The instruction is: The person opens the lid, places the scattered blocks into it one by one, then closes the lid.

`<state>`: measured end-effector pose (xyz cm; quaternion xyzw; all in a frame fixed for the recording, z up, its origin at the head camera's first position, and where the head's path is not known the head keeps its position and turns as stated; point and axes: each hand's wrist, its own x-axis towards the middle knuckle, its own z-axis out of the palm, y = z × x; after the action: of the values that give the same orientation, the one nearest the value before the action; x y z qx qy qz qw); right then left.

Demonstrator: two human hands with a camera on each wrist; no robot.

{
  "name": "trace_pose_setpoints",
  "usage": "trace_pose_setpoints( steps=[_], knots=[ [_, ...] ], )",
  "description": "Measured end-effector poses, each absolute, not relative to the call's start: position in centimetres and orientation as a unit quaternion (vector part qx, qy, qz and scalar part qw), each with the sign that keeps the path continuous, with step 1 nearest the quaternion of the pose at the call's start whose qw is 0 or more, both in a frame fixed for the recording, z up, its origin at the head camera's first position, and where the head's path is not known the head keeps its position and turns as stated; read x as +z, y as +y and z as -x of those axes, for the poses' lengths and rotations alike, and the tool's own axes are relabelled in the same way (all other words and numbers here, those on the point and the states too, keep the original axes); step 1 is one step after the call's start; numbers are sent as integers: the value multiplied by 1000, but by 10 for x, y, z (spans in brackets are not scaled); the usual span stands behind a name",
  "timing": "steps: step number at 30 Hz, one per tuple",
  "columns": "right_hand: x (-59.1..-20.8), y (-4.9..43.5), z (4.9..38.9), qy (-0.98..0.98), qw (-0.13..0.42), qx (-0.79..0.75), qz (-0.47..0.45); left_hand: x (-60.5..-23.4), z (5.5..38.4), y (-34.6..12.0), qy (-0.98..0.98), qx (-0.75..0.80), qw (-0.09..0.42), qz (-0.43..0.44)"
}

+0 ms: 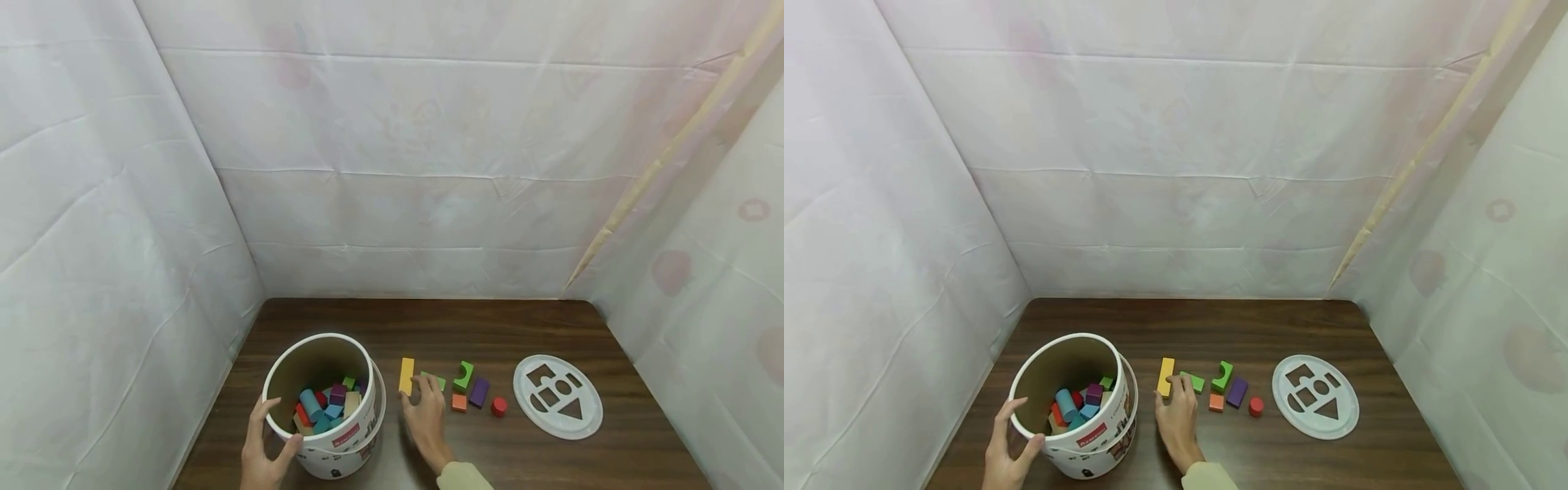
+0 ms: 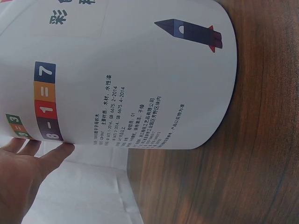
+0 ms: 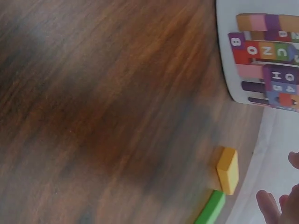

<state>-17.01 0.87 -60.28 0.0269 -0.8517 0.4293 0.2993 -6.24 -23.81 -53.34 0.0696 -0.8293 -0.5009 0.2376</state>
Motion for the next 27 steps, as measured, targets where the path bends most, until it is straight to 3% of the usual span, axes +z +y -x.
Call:
trace_pose_setpoints(
  steps=[19,27],
  knots=[
    [-630,0,183,-882,265,389,-9,-534,63,-238,-837,-491,230,-75],
    [-641,-5,186,-901,221,372,11,-534,63,-237,-836,-491,231,-78]
  ],
)
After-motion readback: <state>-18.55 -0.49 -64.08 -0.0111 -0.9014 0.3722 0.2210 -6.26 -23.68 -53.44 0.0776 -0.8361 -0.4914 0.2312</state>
